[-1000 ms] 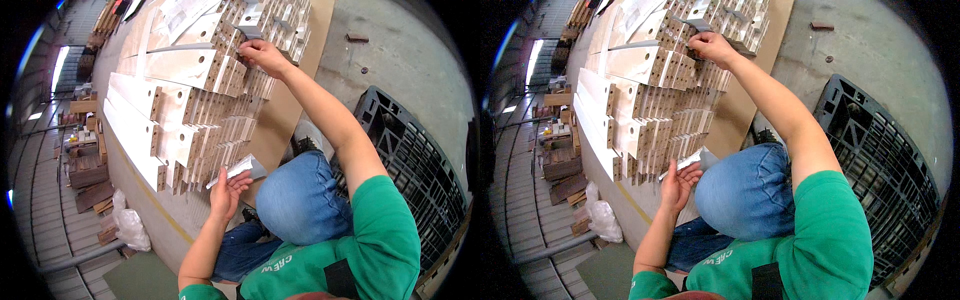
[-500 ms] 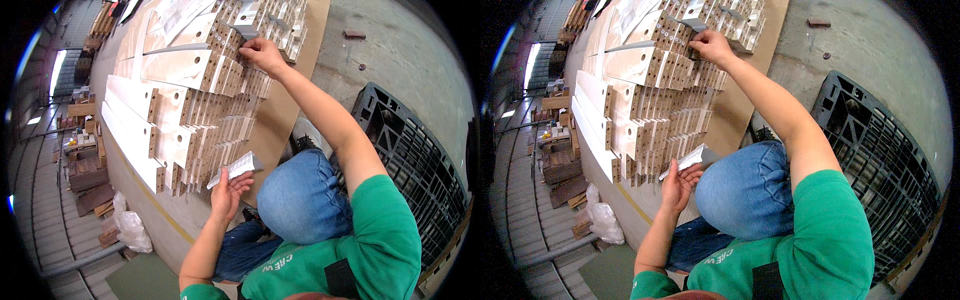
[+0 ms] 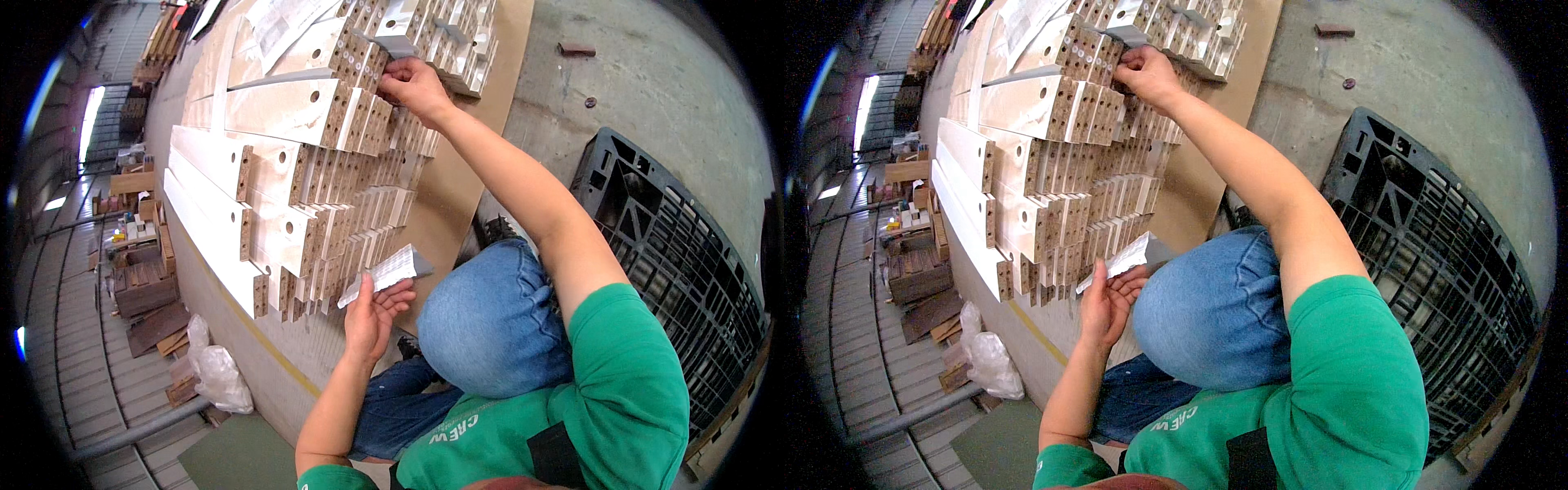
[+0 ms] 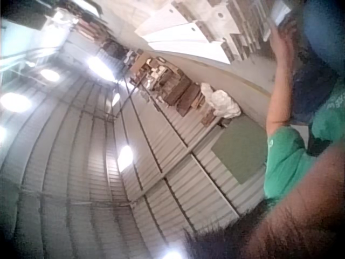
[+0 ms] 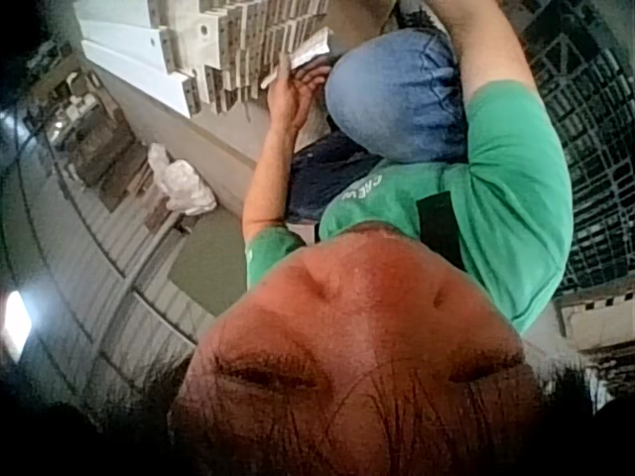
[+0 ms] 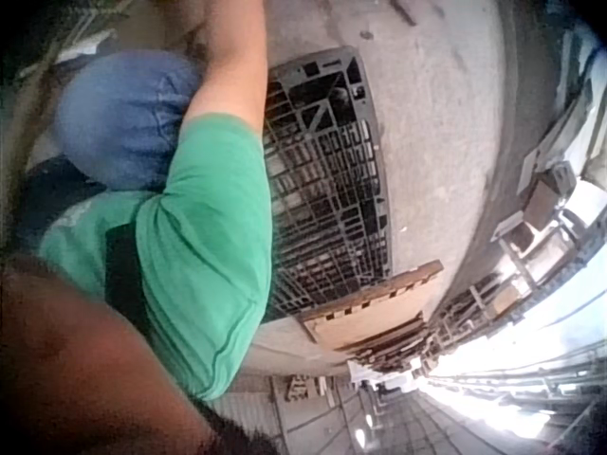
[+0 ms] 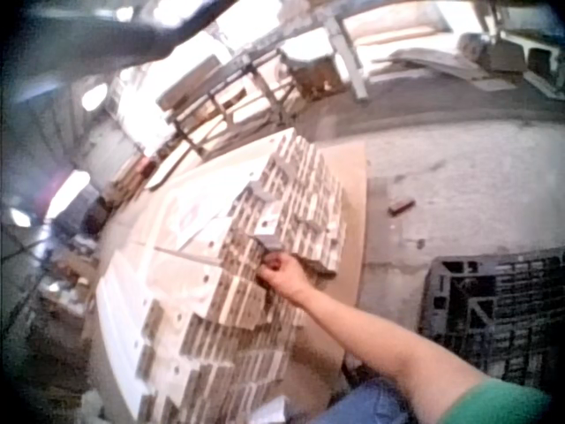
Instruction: The person sits on the floor in a workshop and applies small white labels to the edges of a stack of wooden planks. They peel individual labels from a sheet and press them onto the wood, repeating the process for multiple pieces.
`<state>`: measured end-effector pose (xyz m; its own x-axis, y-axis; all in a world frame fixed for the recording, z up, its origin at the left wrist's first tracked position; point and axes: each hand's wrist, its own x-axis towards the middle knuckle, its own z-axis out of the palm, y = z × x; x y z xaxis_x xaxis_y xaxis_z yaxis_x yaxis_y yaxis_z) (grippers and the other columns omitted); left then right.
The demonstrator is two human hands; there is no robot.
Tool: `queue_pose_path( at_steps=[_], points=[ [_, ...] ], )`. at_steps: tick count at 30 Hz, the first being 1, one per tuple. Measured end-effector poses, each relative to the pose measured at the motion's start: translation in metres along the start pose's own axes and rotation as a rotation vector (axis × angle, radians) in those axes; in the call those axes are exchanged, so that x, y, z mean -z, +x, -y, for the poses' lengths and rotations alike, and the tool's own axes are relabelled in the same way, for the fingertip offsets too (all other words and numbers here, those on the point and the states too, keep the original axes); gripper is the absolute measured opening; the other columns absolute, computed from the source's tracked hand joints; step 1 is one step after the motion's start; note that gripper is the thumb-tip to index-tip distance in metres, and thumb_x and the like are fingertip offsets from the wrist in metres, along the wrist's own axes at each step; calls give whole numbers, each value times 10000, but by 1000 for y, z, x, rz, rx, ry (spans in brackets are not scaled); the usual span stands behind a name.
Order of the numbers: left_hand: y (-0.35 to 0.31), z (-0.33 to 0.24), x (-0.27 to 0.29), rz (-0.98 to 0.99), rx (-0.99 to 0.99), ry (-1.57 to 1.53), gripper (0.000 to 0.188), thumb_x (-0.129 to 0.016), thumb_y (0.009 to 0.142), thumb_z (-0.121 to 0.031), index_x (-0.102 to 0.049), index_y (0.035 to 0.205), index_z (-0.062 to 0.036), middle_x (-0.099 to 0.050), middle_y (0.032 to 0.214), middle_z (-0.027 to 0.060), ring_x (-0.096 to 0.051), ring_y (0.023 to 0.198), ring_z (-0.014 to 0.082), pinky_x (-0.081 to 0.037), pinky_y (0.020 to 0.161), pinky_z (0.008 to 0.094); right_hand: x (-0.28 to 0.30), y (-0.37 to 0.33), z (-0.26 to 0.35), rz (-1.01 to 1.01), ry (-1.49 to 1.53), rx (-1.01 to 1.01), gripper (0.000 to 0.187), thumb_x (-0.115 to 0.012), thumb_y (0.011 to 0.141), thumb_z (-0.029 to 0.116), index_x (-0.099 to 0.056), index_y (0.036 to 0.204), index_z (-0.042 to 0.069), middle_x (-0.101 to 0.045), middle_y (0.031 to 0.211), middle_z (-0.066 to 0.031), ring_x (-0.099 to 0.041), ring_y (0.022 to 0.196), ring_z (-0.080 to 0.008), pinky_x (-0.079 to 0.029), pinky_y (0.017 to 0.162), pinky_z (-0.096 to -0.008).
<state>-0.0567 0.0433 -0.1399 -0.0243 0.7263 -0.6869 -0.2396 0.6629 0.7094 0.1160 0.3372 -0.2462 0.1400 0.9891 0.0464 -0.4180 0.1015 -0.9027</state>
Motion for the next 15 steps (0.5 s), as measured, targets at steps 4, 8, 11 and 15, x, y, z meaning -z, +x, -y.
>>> queue_pose_path(
  at_steps=[4,8,11,15],
  points=[
    [0,0,0,-9,13,2,545,-359,930,-457,-504,1087,44,-601,1016,199,-598,875,244,-465,804,360,-5,-2,3,-68,-91,56,336,-682,690,181,-578,948,-7,-641,868,-103,-609,800,-171,-482,730,-295],
    [-1,0,0,-1,9,7,542,-366,928,-457,-504,1087,42,-602,1019,197,-597,874,241,-466,803,357,-7,-3,13,-110,-273,91,335,-678,670,170,-577,939,-2,-651,838,-101,-626,785,-191,-489,731,-307],
    [-4,-1,-4,-10,8,-1,539,-364,932,-447,-499,1098,48,-602,1015,201,-601,863,233,-470,765,335,-10,-9,21,-128,-320,90,322,-667,677,168,-573,936,2,-651,844,-106,-628,790,-198,-490,734,-310],
    [-6,-2,-5,-13,-13,-18,530,-346,947,-418,-483,1124,63,-601,1005,212,-608,843,225,-478,689,294,-4,-11,20,-172,-306,125,296,-649,736,118,-544,977,-19,-627,877,-91,-583,795,-133,-466,700,-253]
  ],
)
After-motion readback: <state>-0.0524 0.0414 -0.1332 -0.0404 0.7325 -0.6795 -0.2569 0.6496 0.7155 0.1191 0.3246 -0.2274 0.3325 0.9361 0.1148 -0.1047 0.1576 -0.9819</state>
